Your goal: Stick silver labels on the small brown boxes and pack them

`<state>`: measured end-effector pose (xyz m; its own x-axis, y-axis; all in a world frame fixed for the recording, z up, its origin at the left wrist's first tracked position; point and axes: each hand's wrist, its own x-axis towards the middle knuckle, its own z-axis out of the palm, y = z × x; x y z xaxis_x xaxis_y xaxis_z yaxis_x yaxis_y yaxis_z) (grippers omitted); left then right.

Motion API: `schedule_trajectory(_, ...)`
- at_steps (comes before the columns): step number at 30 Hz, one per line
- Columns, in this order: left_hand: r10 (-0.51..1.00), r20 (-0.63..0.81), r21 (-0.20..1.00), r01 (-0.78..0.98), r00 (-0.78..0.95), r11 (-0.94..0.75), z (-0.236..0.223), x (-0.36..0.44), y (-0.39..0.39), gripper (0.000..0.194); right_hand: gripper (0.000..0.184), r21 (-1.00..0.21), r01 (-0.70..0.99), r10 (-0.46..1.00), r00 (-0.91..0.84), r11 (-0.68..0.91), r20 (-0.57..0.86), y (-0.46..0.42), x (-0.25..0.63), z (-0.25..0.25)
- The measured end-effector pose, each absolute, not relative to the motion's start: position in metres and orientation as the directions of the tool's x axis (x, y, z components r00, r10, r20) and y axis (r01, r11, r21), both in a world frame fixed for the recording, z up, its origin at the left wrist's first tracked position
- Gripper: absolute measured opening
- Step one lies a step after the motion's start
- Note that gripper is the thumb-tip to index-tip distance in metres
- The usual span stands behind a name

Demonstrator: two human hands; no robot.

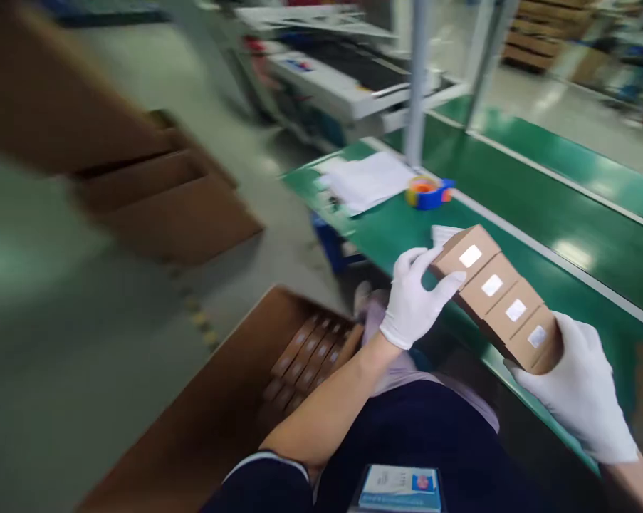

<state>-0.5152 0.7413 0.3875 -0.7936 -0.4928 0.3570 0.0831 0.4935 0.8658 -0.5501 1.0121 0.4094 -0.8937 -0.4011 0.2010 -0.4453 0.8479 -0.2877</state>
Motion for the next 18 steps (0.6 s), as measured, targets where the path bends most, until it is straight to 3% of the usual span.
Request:
schedule_trajectory(2, -0.630, 0.366, 0.911, 0.126, -0.685, 0.392, 0.405, -0.468, 0.698, 0.056, 0.079, -0.371, -0.577, -0.523, -0.816, 0.728, 0.245, 0.942, -0.543, 0.403)
schedule_trajectory(4, -0.754, 0.402, 0.905, 0.098, -0.520, 0.415, 0.412, -0.416, 0.653, 0.059, 0.081, -0.498, -0.681, -0.667, -0.704, 0.537, 0.243, 0.858, -0.519, 0.382)
schedule_trajectory(6, -0.849, 0.426, 0.873, -0.105, -0.312, 0.477, 0.408, -0.361, 0.610, 0.065, 0.082, -0.655, -0.675, -0.789, -0.583, 0.338, 0.193, 0.779, -0.473, 0.350)
schedule_trajectory(8, -0.914, 0.375, 0.833, -0.377, -0.153, 0.405, 0.394, -0.306, 0.577, 0.066, 0.076, -0.800, -0.568, -0.903, -0.423, 0.194, 0.080, 0.722, -0.416, 0.311)
schedule_trajectory(10, -0.968, 0.242, 0.794, -0.560, -0.067, 0.238, 0.372, -0.257, 0.558, 0.061, 0.071, -0.878, -0.440, -0.958, -0.279, 0.188, -0.066, 0.695, -0.365, 0.275)
schedule_trajectory(13, -1.000, -0.013, 0.757, -0.653, 0.004, -0.012, 0.329, -0.206, 0.552, 0.056, 0.068, -0.897, -0.349, -0.958, -0.177, 0.273, -0.223, 0.697, -0.324, 0.240)
schedule_trajectory(18, -0.945, -0.304, 0.759, -0.568, 0.124, -0.319, 0.259, -0.170, 0.555, 0.070, 0.064, -0.752, -0.499, -0.876, -0.033, 0.431, -0.481, 0.698, -0.322, 0.223)
